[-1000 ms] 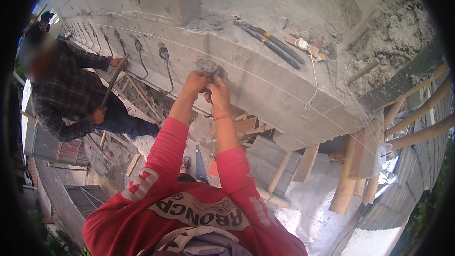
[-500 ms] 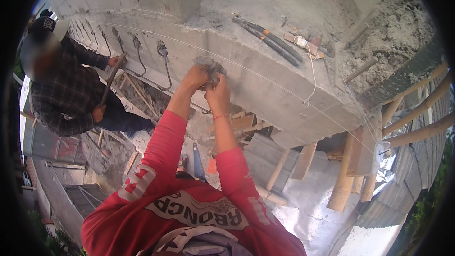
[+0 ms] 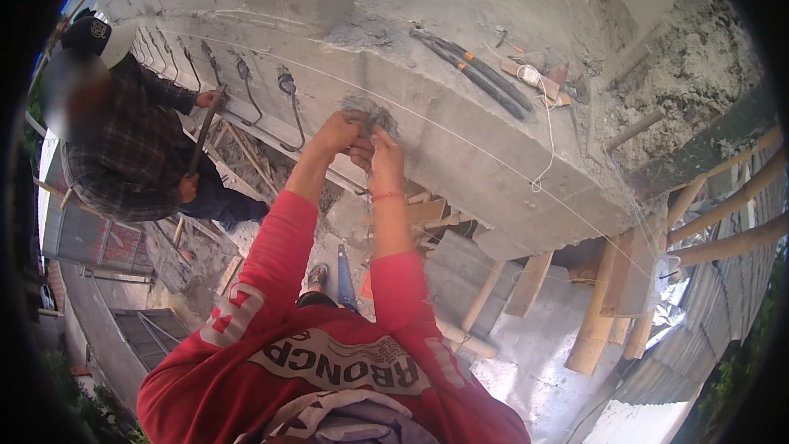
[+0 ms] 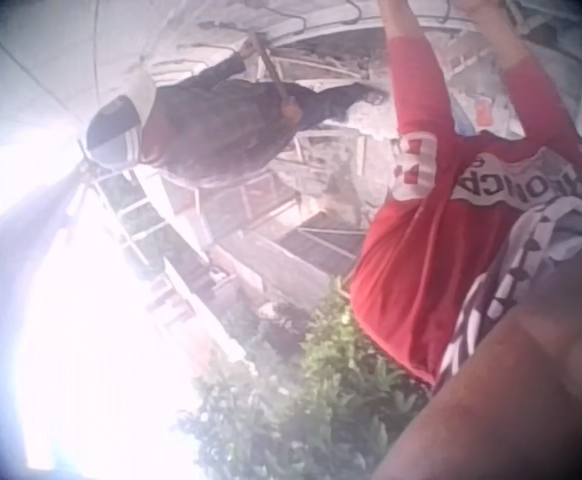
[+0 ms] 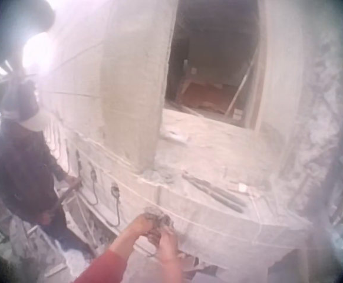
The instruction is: The person works on a concrete ceiling, pulling and securing metal wires into pre-drilled holes. They use pliers to cut and adjust the wires and tie them with thin binding wire. A coworker is visible nearby working on the same structure.
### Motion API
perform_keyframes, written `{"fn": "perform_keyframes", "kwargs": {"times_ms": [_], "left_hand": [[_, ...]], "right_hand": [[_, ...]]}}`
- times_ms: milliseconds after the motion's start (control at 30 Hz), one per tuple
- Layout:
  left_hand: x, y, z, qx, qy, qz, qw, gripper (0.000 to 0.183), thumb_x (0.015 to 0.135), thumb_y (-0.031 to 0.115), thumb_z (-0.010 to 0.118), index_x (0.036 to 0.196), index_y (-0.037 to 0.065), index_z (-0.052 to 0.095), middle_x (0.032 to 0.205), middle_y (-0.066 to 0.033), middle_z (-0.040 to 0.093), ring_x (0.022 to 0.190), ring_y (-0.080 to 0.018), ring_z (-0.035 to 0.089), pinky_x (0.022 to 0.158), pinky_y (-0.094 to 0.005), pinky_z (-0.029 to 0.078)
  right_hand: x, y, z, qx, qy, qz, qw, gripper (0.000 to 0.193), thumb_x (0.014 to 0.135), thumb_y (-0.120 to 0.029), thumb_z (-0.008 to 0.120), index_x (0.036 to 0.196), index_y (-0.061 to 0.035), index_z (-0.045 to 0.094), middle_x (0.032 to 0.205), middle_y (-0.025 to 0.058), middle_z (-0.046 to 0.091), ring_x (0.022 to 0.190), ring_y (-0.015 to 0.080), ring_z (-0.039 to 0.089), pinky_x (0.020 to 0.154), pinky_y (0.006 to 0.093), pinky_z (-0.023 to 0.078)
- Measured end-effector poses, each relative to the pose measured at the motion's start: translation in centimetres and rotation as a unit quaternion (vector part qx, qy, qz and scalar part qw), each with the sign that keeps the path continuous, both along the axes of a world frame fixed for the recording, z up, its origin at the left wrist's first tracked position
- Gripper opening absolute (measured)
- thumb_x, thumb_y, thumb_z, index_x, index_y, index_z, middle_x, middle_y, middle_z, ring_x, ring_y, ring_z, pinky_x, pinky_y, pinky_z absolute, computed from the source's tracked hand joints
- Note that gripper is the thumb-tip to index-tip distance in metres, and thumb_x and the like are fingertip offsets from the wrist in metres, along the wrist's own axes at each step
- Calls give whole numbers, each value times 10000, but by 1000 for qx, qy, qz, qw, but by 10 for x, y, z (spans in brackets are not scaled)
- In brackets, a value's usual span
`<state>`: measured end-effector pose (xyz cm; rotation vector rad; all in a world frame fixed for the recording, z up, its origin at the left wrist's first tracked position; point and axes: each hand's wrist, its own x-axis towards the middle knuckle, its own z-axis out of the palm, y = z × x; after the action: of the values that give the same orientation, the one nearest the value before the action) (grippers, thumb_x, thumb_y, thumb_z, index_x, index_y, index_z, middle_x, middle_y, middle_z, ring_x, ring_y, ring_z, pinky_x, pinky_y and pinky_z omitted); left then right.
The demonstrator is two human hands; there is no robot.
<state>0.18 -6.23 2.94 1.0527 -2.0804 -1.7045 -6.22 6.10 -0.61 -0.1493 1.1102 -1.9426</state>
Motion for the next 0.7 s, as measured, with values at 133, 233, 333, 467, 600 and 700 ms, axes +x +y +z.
{"fn": "perform_keyframes", "kwargs": {"times_ms": [133,233,333,467,600,700], "left_hand": [[0,-15,-33,-131,12,16,991,424,899,84,607,1291,-9,738,1088,-205,784,913,-273,774,791,-384,615],[-6,-16,-31,-134,-8,36,990,358,860,111,632,1161,6,794,1080,-237,788,985,-338,786,897,-401,596],[-12,-7,-17,-161,-30,19,986,326,857,124,650,1119,9,806,1030,-223,795,966,-348,785,882,-411,600],[-3,-10,-29,-158,13,59,986,296,928,99,650,1147,-54,778,970,-188,791,893,-263,769,780,-372,601],[3,9,-30,-11,87,119,989,258,1003,131,682,1109,-90,762,913,-130,773,859,-200,739,702,-332,592],[8,31,-9,183,157,90,966,257,1015,156,717,1080,-90,753,894,-91,754,794,-184,715,674,-317,581]], "right_hand": [[9,-19,-4,58,103,-68,991,420,1051,-104,584,1435,66,611,883,163,758,674,229,738,548,298,541],[11,-34,-13,140,201,-154,957,300,1002,-158,685,1206,46,767,860,175,771,721,257,754,605,350,552],[7,-42,-26,238,368,-285,853,253,940,-220,754,1033,6,821,884,192,786,783,315,767,714,420,574],[25,-43,-1,316,369,-273,830,252,922,-254,758,1007,-26,822,901,199,784,835,360,762,794,458,569],[23,-40,2,345,408,-257,805,232,940,-221,735,979,-6,813,874,185,786,793,334,763,737,438,570],[-2,-30,-6,221,286,-182,914,228,981,-160,681,957,34,797,810,144,771,717,267,748,650,385,557]]}}
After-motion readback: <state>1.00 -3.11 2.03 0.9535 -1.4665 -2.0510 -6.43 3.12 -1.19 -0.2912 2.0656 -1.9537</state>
